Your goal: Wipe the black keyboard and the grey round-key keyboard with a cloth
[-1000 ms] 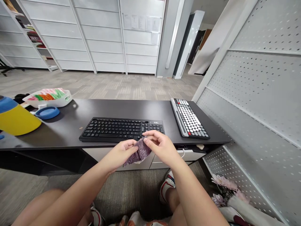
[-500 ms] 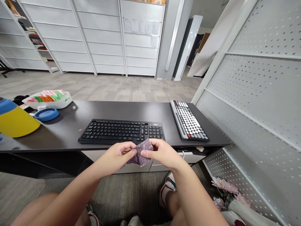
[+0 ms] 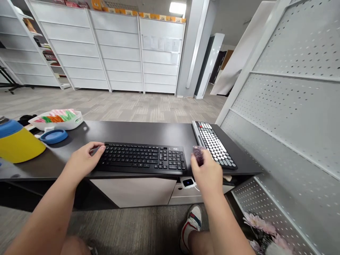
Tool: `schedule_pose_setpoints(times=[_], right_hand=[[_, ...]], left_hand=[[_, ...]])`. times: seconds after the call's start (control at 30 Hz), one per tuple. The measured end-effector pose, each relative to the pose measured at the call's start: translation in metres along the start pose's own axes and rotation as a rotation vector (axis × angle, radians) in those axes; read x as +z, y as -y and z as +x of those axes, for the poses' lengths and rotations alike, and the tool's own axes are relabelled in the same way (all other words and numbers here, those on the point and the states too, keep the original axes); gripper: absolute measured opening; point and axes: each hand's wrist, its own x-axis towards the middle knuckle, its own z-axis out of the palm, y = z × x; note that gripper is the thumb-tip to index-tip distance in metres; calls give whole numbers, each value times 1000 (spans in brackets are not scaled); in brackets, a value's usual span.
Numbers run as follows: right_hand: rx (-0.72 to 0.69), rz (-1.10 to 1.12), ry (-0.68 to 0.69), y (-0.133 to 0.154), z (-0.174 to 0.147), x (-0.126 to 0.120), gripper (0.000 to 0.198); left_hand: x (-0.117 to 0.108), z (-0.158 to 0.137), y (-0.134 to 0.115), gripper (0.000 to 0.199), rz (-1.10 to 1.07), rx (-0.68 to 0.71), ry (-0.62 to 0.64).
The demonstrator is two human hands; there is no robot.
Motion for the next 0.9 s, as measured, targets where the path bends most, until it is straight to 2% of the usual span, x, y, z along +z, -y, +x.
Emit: schedule_pose_setpoints(times=[0.07,0.13,0.2,0.23,0.33,0.4,0.47,0.5,0.6,0.67,0.77,0.83,0.9], right_hand=[[-67,-45,162,3,-3,9,24],[-100,-7,248,10,-8,16,24],[-104,173,353,19,-14,19,27],[-90,316,444,25,-18,19,29],[-4,727,752,40,-29,16,37],[13,798,843,46,-35,16,37],[-31,712,839,49,-39,18,29],[-67,635,821,50,-41,19,26],[-199,390,731,49,-43,21,26],[-304,285,650,48,-43,22,29],[-480,240,553,47,-45,20,21],[-600,255,551,47,-47,19,11],[-685,289,577,48,-48,18,9]], left_hand=[[1,4,8,42,23,-4,16],[3,1,4,44,-23,2,1],[6,-11,-12,43,-140,56,11],[8,-20,-23,43,-224,111,64],[16,-52,-63,49,-487,313,428],[27,-73,-87,51,-596,374,674],[42,-89,-102,41,-706,347,882],[50,-94,-106,33,-724,300,930],[74,-100,-107,24,-718,202,893],[85,-98,-103,23,-710,187,855],[90,-94,-100,21,-733,158,827],[89,-93,-101,17,-778,113,817],[85,-93,-104,13,-803,98,811]])
